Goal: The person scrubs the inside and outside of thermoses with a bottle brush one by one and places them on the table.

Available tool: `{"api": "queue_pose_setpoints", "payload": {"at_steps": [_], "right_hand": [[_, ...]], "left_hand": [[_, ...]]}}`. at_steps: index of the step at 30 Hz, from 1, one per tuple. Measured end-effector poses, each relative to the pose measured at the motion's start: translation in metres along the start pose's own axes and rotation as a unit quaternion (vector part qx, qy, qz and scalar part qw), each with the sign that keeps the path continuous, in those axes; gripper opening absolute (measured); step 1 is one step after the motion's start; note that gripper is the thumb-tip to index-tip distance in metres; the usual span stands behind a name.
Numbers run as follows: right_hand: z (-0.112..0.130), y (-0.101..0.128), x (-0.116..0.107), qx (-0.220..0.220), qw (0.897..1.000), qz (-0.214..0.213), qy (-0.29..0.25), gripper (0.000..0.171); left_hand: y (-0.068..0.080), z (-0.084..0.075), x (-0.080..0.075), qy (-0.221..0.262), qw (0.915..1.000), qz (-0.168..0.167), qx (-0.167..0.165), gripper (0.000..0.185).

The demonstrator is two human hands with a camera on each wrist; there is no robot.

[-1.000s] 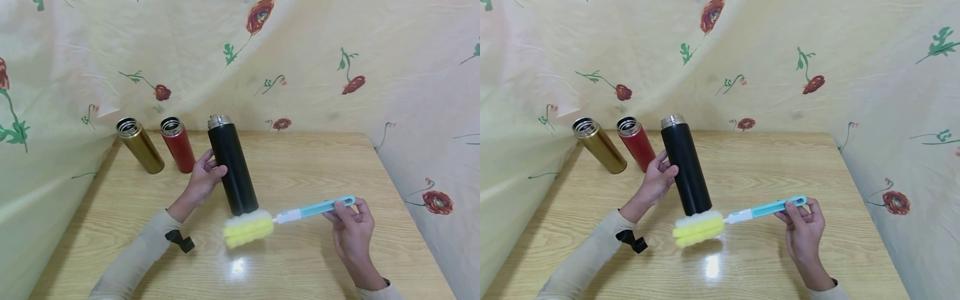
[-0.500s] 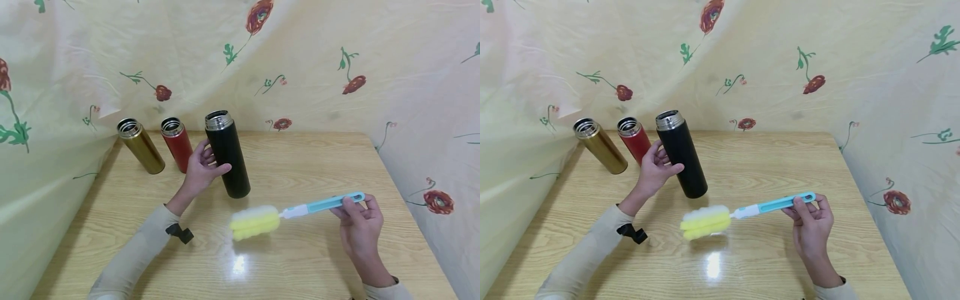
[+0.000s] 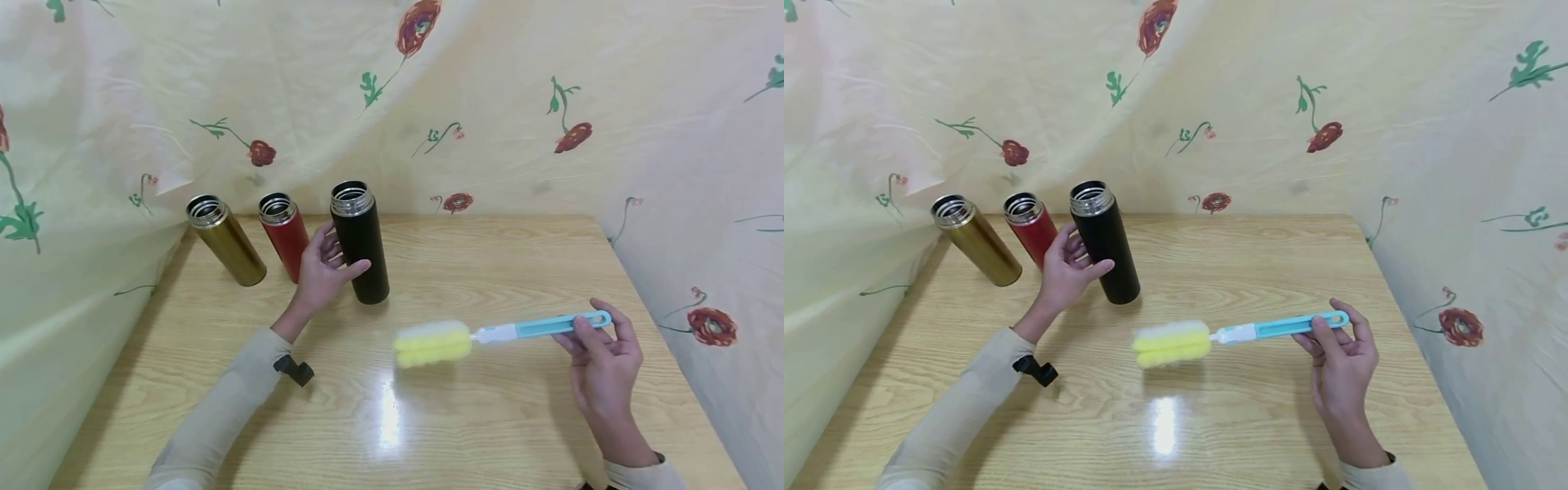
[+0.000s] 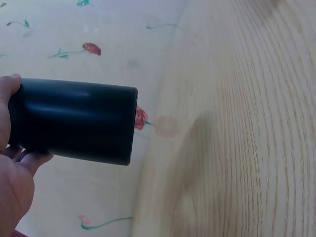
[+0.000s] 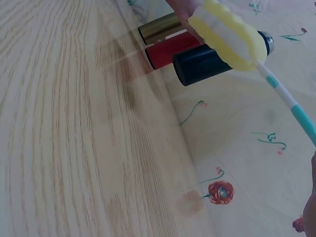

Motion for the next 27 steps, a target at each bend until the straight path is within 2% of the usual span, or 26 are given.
{"api": "queue_pose_setpoints", "payload": {"at_steps": [9, 17, 27], "right_hand": [[0.007, -0.003, -0.008, -0.014, 1.0, -0.014, 0.015, 0.018], [0.016, 0.0, -0.025, -0.007, 0.995, -0.091, 0.03, 0.016], [0.027, 0.001, -0.044, -0.036, 0.983, -0.155, 0.088, 0.016]], "left_hand": [[-0.006, 0.013, -0.005, 0.002, 0.9998, -0.014, -0.015, 0.081], [-0.01, 0.022, -0.01, -0.002, 0.9992, -0.035, -0.021, 0.081], [-0.012, 0.03, -0.016, 0.002, 0.9985, -0.053, -0.015, 0.083]]}}
Point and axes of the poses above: each hand's wrist, its own y-axis away from the middle knuckle, its own x-axis out of the palm, z = x × y, the point moved 8 cm from there along -y, towards the middle knuckle, and after that the axes turned 10 degrees about z, right-handed, at the moved point
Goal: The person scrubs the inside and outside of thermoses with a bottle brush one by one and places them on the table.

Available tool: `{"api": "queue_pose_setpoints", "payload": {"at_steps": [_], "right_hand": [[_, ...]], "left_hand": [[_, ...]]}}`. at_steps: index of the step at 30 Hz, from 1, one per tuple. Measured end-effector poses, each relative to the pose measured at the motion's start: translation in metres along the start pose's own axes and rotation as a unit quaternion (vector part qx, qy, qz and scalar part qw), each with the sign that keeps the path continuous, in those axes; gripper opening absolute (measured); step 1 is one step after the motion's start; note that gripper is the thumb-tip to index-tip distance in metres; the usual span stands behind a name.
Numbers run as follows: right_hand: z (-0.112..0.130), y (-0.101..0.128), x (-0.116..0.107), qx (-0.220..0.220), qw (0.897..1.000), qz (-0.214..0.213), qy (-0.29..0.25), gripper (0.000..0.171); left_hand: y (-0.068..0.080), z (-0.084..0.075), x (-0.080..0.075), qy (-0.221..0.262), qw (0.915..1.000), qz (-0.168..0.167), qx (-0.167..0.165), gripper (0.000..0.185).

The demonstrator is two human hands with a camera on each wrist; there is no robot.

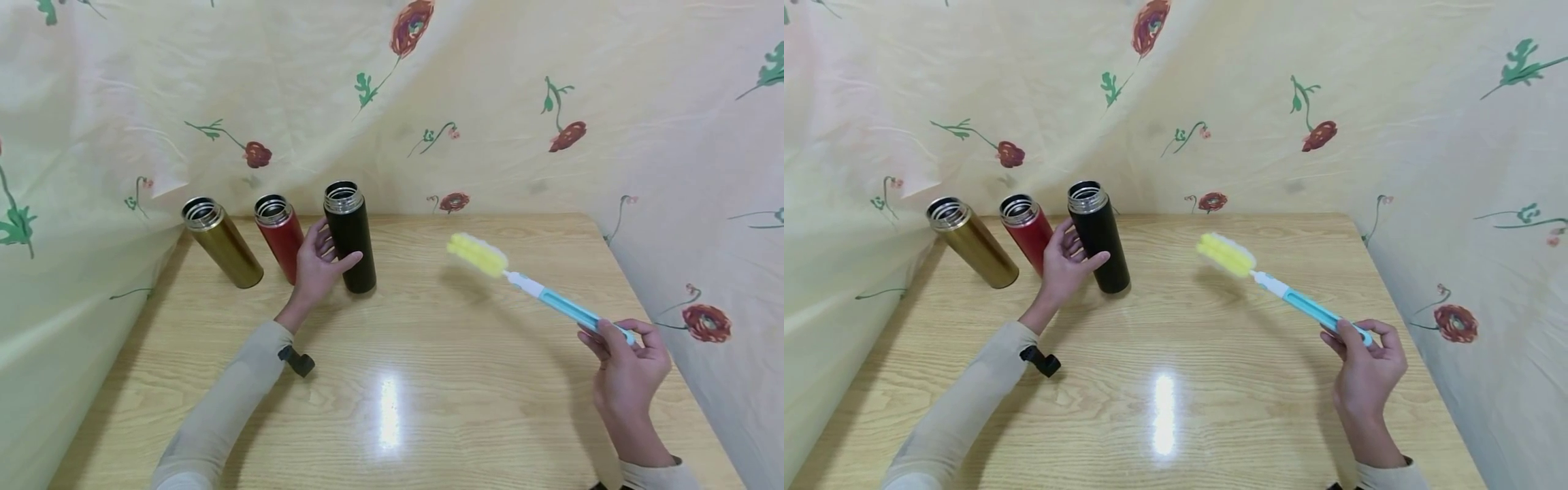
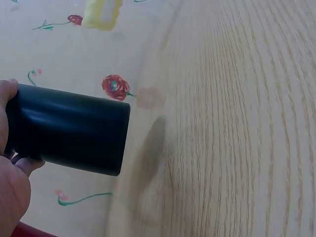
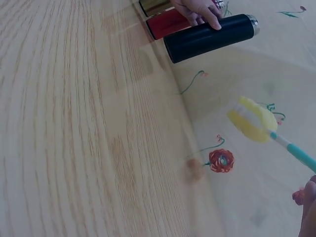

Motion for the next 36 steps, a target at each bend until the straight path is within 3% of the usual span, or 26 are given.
{"api": "queue_pose_setpoints", "payload": {"at_steps": [6, 13, 18, 28, 36], "right_hand": [[0.0, -0.003, -0.008, 0.005, 0.998, -0.025, 0.049, 0.017], [-0.003, -0.008, -0.019, 0.052, 0.993, -0.08, 0.075, 0.019], [-0.006, -0.01, -0.02, 0.071, 0.992, -0.09, 0.048, 0.021], [-0.015, -0.014, -0.018, 0.123, 0.99, -0.067, -0.027, 0.022], [-0.017, -0.017, -0.022, 0.124, 0.988, -0.087, -0.014, 0.021]], "left_hand": [[-0.003, 0.005, -0.002, -0.012, 0.9999, -0.003, -0.002, 0.083], [-0.006, 0.009, -0.004, -0.008, 0.9999, -0.007, -0.008, 0.083], [-0.007, 0.009, -0.004, -0.013, 0.9999, -0.002, -0.009, 0.084], [-0.009, 0.012, -0.005, -0.032, 0.9995, -0.003, -0.006, 0.083], [-0.01, 0.014, -0.004, -0.006, 1.0, -0.002, 0.002, 0.082]]}}
Point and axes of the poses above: each hand's wrist, its own y-axis away from the middle knuckle, its own x-axis out of the palm, z = x × y, the point moved 8 cm from there along -y, towards the middle knuckle, and after that the axes turned 10 degrees about z, right-handed, at the moved point
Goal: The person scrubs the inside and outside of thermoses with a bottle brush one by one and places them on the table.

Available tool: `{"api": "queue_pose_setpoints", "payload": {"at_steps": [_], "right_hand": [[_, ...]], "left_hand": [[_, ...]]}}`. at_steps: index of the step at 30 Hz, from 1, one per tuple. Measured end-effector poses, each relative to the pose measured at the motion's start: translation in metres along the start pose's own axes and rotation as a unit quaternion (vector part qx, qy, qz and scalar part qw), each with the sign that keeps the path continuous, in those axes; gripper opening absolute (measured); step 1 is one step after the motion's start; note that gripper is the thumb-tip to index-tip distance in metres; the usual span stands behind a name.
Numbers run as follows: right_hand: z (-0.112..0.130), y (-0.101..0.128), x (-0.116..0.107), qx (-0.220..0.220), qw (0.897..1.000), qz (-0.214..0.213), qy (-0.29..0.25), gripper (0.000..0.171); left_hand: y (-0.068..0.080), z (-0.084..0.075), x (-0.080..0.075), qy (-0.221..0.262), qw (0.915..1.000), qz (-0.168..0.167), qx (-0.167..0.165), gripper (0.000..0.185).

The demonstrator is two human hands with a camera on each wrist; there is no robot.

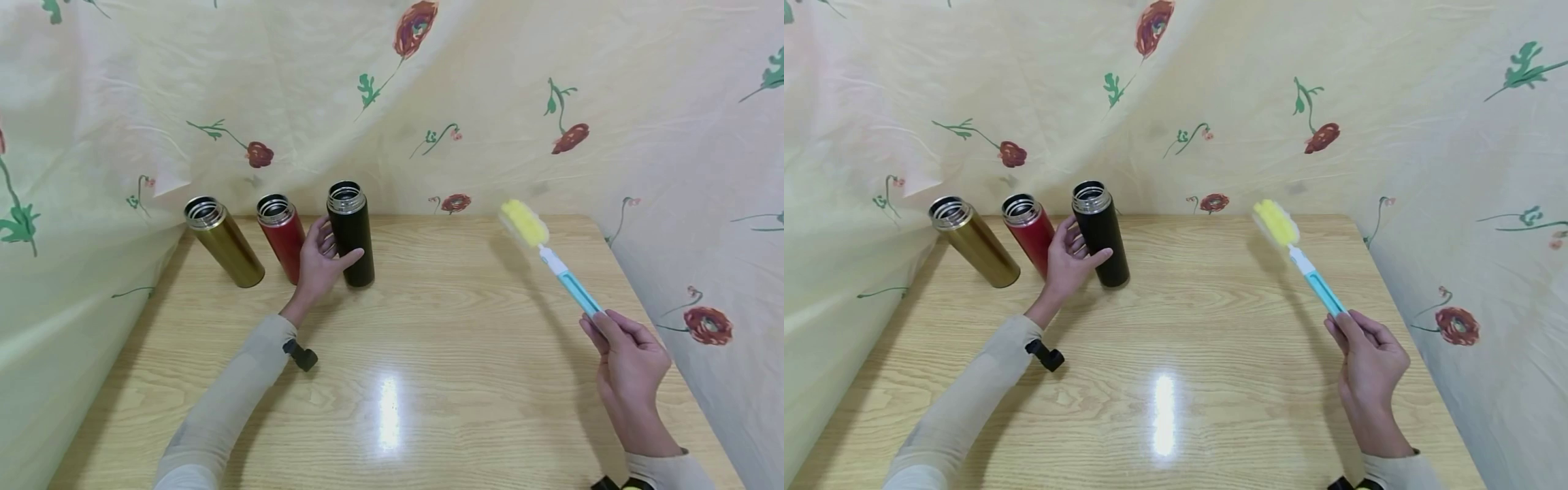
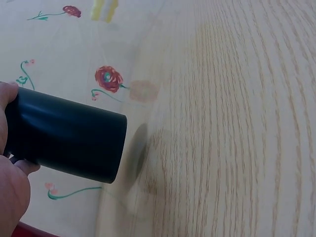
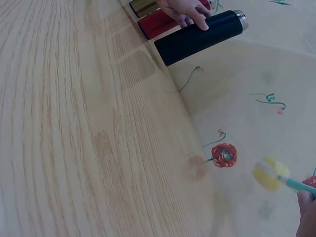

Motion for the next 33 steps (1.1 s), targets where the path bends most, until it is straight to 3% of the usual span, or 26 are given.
{"api": "queue_pose_setpoints", "payload": {"at_steps": [14, 21, 33], "right_hand": [[0.0, -0.009, -0.015, -0.009, 0.996, -0.038, 0.081, 0.026], [-0.006, -0.012, -0.027, 0.016, 0.992, -0.062, 0.106, 0.022], [-0.012, -0.014, -0.037, 0.037, 0.987, -0.058, 0.148, 0.023]], "left_hand": [[-0.001, 0.003, 0.003, 0.002, 1.0, 0.006, -0.001, 0.082], [0.0, 0.003, 0.004, -0.002, 1.0, 0.007, -0.005, 0.082], [0.001, 0.007, 0.004, 0.001, 1.0, 0.004, -0.004, 0.079]]}}
Point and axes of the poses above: each hand's wrist, its own y-axis away from the middle knuckle, its own x-axis out of the palm, z = x × y, the point moved 8 cm from there along -y, towards the middle knuckle, and after that the axes turned 10 degrees about z, right-handed, at the moved point
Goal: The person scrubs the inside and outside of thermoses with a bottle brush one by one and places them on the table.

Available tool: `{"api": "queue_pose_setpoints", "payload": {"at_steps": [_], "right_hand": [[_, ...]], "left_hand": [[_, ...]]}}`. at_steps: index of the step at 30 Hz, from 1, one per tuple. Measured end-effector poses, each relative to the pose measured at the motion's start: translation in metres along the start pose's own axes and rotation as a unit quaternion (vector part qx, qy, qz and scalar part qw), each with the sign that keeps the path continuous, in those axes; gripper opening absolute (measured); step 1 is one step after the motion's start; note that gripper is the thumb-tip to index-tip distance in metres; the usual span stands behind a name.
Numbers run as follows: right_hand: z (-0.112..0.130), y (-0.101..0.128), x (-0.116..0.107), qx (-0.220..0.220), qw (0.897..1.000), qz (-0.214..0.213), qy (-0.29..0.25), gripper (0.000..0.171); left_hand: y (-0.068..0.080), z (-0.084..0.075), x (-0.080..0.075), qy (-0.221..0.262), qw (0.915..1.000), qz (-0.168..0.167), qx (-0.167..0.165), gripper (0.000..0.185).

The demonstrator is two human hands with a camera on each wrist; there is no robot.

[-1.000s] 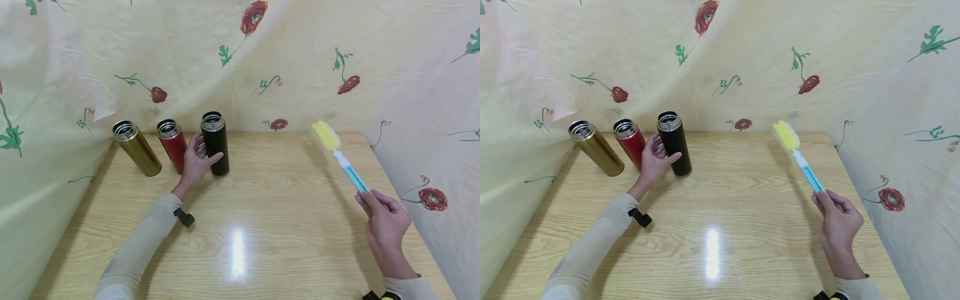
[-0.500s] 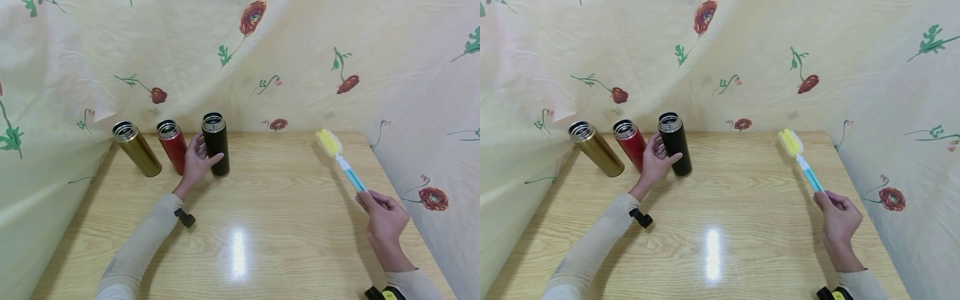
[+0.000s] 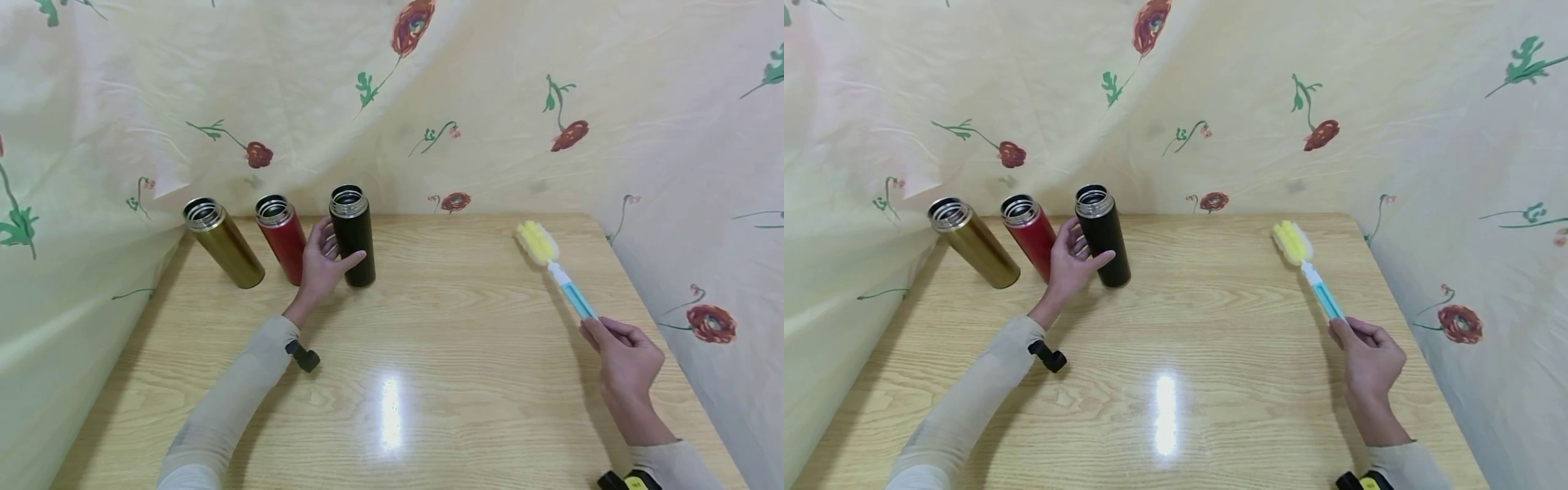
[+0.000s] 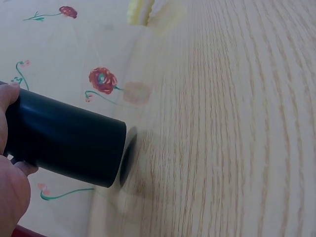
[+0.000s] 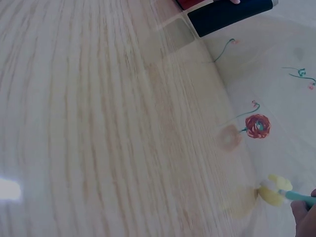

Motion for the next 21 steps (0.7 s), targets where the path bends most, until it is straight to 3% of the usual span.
{"api": "queue_pose_setpoints", "payload": {"at_steps": [5, 11, 13, 17, 19, 21], "right_hand": [[-0.003, -0.001, -0.002, 0.036, 0.995, 0.012, 0.096, 0.02], [-0.006, 0.0, -0.003, 0.07, 0.971, 0.051, 0.221, 0.014], [-0.006, -0.001, -0.005, 0.07, 0.954, 0.058, 0.285, 0.015], [-0.003, -0.003, -0.003, 0.033, 0.902, 0.078, 0.424, 0.025], [-0.002, -0.002, 0.001, 0.004, 0.875, 0.092, 0.475, 0.034], [-0.002, -0.001, 0.006, -0.021, 0.856, 0.105, 0.506, 0.042]], "left_hand": [[0.001, 0.0, 0.0, 0.005, 1.0, -0.004, -0.002, 0.08], [0.001, 0.001, 0.0, 0.009, 1.0, -0.002, -0.001, 0.08], [0.001, 0.001, 0.001, 0.01, 0.9999, 0.0, 0.002, 0.08], [0.001, 0.001, 0.002, 0.009, 0.9999, 0.004, 0.008, 0.08], [0.001, 0.001, 0.002, 0.007, 0.9999, 0.005, 0.01, 0.08], [0.0, 0.002, 0.002, 0.006, 0.9999, 0.006, 0.01, 0.08]]}}
Point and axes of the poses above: each hand's wrist, its own y-axis away from the middle knuckle, its own x-axis out of the palm, z = x × y, the point moved 8 cm from there along -y, towards the middle knuckle, and after that the axes turned 10 degrees about z, right-handed, at the moved point
